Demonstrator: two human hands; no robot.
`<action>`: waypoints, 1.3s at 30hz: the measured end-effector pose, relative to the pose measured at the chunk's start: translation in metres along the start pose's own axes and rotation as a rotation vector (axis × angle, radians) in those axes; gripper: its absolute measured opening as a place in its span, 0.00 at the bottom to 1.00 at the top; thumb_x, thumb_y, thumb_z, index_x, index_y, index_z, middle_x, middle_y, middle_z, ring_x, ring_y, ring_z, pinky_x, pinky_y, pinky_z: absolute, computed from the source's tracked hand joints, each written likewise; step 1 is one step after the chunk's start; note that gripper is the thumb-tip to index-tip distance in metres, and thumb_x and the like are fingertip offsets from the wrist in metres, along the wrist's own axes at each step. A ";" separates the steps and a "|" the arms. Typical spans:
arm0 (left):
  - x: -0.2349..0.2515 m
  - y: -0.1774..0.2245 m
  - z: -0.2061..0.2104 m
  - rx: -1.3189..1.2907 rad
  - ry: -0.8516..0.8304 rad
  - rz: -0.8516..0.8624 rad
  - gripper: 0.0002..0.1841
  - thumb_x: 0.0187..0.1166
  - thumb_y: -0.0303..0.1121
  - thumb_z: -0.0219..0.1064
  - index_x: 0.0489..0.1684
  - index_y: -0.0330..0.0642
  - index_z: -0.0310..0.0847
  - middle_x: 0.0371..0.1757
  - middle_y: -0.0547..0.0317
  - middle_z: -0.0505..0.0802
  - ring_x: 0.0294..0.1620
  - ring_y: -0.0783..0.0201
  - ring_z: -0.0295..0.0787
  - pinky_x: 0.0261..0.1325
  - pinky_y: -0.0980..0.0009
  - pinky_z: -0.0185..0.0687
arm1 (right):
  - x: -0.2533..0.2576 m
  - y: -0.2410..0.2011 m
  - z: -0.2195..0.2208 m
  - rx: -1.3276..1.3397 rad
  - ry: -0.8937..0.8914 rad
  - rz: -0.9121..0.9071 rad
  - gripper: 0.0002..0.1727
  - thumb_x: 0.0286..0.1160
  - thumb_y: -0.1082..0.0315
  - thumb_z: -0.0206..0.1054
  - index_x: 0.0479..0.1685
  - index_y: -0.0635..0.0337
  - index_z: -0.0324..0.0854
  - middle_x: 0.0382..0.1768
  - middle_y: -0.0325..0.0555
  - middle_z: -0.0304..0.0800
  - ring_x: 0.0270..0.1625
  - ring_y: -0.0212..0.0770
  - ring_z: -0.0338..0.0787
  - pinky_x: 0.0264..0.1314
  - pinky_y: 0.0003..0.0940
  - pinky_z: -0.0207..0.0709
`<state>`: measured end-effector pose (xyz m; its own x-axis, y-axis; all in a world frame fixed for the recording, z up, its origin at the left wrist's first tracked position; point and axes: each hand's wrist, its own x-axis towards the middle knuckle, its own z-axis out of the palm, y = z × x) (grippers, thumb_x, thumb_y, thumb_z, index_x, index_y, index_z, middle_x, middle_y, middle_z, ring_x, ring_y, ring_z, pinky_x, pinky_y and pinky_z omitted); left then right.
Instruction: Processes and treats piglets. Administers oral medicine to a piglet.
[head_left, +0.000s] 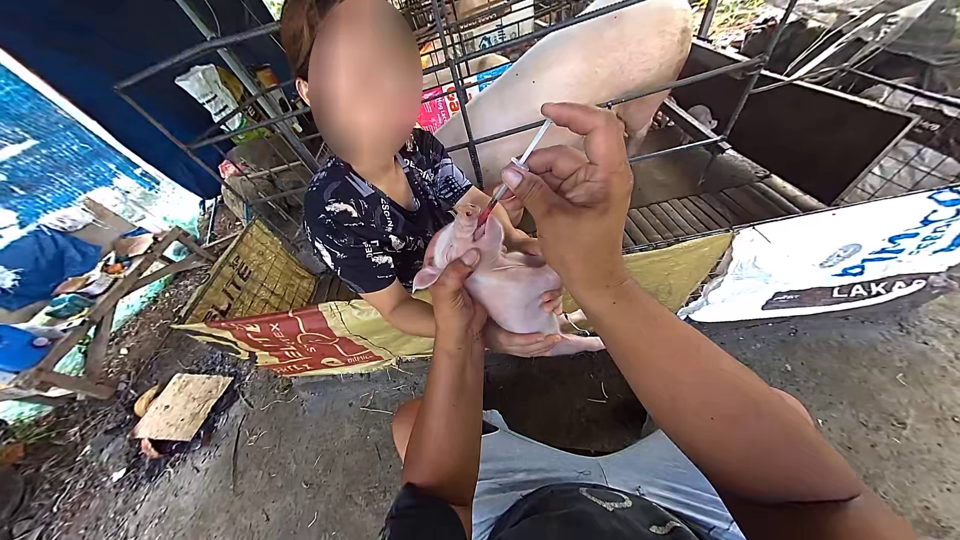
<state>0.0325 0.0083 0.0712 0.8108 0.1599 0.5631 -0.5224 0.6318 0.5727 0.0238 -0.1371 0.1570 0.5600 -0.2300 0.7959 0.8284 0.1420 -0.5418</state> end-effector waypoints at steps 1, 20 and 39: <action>0.000 0.001 0.001 -0.004 0.006 -0.007 0.23 0.62 0.36 0.83 0.55 0.43 0.85 0.47 0.56 0.95 0.49 0.63 0.93 0.56 0.60 0.91 | -0.003 -0.005 -0.001 -0.039 -0.014 0.041 0.29 0.75 0.79 0.72 0.75 0.65 0.66 0.37 0.45 0.90 0.32 0.36 0.92 0.33 0.28 0.91; 0.002 0.011 0.006 -0.030 0.046 0.007 0.22 0.59 0.35 0.84 0.53 0.43 0.85 0.45 0.55 0.95 0.48 0.63 0.94 0.55 0.61 0.91 | -0.006 -0.011 0.007 -0.069 0.003 0.001 0.17 0.76 0.78 0.72 0.62 0.69 0.79 0.39 0.44 0.91 0.36 0.33 0.93 0.38 0.25 0.91; -0.001 0.028 -0.008 0.360 0.141 0.034 0.11 0.87 0.32 0.53 0.56 0.38 0.77 0.42 0.55 0.93 0.46 0.63 0.92 0.53 0.58 0.91 | 0.005 -0.074 -0.097 -0.003 0.350 -0.128 0.12 0.70 0.85 0.72 0.47 0.71 0.76 0.34 0.53 0.93 0.34 0.48 0.96 0.38 0.44 0.96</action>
<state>0.0189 0.0320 0.0818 0.8068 0.2946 0.5121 -0.5883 0.3216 0.7419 -0.0354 -0.2426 0.1749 0.4139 -0.5610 0.7169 0.8910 0.0883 -0.4453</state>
